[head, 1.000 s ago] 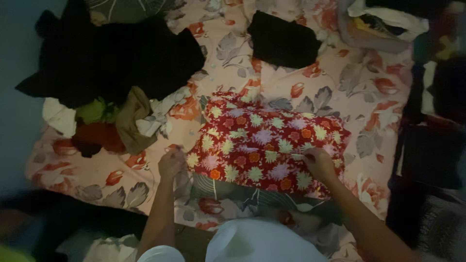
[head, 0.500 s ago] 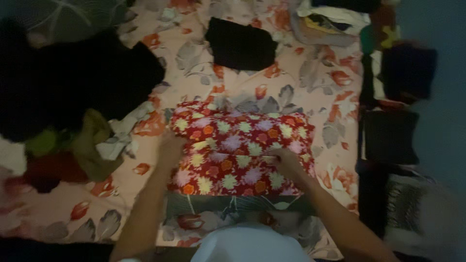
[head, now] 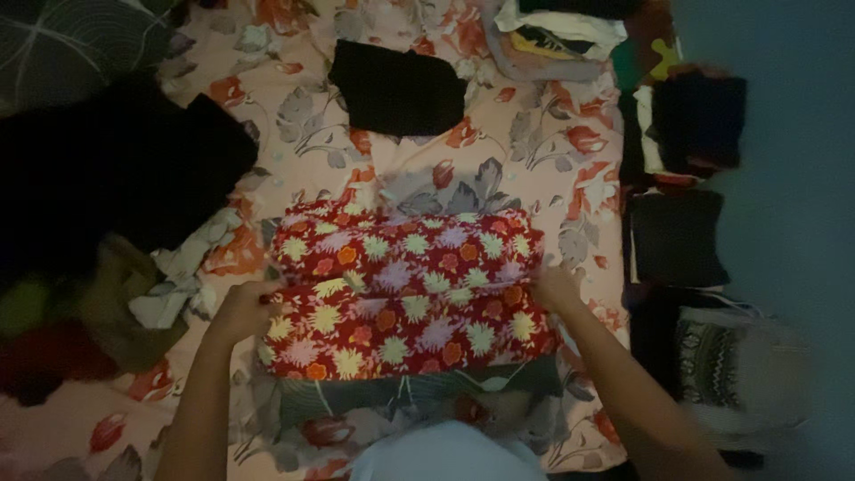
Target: The person folds a red floral garment, a green shirt, and a black shirt on a bed with a floral sheet. The person smooths each item, folds it into a compact rectangle, and places it on a growing stack of folded clothes.
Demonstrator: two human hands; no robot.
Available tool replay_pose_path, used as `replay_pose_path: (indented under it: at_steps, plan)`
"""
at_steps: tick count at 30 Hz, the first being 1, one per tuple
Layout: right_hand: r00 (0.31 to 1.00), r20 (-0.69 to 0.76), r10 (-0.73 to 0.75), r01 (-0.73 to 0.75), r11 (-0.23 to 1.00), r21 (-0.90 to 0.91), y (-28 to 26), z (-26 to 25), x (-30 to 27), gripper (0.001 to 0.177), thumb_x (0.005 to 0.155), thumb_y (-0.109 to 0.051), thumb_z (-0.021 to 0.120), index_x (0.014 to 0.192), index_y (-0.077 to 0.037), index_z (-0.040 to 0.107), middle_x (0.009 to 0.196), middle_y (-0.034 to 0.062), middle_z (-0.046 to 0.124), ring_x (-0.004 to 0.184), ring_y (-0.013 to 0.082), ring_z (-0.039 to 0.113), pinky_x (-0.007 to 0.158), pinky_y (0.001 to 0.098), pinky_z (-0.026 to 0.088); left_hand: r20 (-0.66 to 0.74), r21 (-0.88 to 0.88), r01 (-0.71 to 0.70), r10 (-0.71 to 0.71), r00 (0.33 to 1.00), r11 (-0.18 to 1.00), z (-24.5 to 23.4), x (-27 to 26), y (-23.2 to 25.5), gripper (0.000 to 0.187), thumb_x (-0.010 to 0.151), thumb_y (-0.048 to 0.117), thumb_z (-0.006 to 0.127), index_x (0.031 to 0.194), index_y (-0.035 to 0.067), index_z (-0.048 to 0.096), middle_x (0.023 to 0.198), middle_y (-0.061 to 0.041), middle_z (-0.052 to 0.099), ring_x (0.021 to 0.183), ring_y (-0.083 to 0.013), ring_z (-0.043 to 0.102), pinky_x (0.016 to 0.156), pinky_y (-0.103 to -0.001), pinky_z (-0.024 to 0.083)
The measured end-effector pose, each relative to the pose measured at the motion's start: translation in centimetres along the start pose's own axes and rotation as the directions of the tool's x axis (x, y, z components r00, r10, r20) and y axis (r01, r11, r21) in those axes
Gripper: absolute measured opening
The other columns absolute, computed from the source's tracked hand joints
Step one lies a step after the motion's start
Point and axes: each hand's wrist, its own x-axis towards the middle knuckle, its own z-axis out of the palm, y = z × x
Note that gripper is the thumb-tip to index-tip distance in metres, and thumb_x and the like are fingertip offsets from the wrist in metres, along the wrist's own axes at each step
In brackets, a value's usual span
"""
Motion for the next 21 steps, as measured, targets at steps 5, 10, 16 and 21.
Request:
replay_pose_path:
  at_steps: [5, 10, 16, 21]
  plan:
    - [0.986, -0.134, 0.103, -0.087, 0.989, 0.115, 2.6, 2.8, 3.3, 0.036, 0.087, -0.029, 0.066, 0.121, -0.017, 0.071, 0.119, 0.0123, 0.070, 0.121, 0.0386, 0.052, 0.091, 0.0638, 0.041, -0.244, 0.023, -0.111, 0.113, 0.963, 0.994, 2.0, 3.1, -0.3, 0.036, 0.085, 0.023, 0.076, 0.116, 0.005, 0.073, 0.106, -0.013, 0.077, 0.096, -0.0274, 0.074, 0.085, -0.039, 0.057]
    - [0.930, -0.257, 0.264, 0.071, 0.557, 0.828, 4.6, 4.4, 9.7, 0.036, 0.090, -0.020, 0.057, 0.121, -0.005, 0.068, 0.103, 0.0208, 0.076, 0.087, 0.0289, 0.071, 0.076, 0.0408, 0.057, -0.558, -0.142, -0.123, 0.023, 0.830, 0.982, 5.5, 10.8, -4.4, 0.028, 0.095, 0.024, 0.069, 0.114, 0.004, 0.071, 0.095, -0.016, 0.076, 0.083, -0.0256, 0.072, 0.073, -0.037, 0.056]
    - [0.889, 0.417, -0.191, -0.441, -0.608, 0.660, 3.4, 1.4, 14.8, 0.015, 0.092, -0.026, 0.059, 0.092, -0.011, 0.062, 0.079, 0.0060, 0.070, 0.054, 0.0129, 0.059, 0.047, 0.0291, 0.048, 0.222, -0.920, 0.324, -0.391, 0.893, 0.218, 9.0, 18.9, -5.1, 0.030, 0.099, 0.041, 0.054, 0.098, 0.011, 0.059, 0.080, -0.009, 0.077, 0.041, -0.0087, 0.048, 0.033, -0.022, 0.033]
    - [0.823, 0.531, -0.201, -0.484, -0.736, 0.473, 0.3, -0.5, 15.1, 0.015, 0.097, -0.020, 0.055, 0.102, -0.006, 0.056, 0.090, 0.0102, 0.072, 0.052, 0.0100, 0.056, 0.048, 0.0190, 0.051, 0.200, -0.967, 0.245, -0.383, 0.902, 0.071, 11.1, 18.7, -3.8, 0.020, 0.104, 0.027, 0.062, 0.101, 0.007, 0.060, 0.079, -0.009, 0.066, 0.050, -0.0103, 0.057, 0.040, -0.021, 0.044]
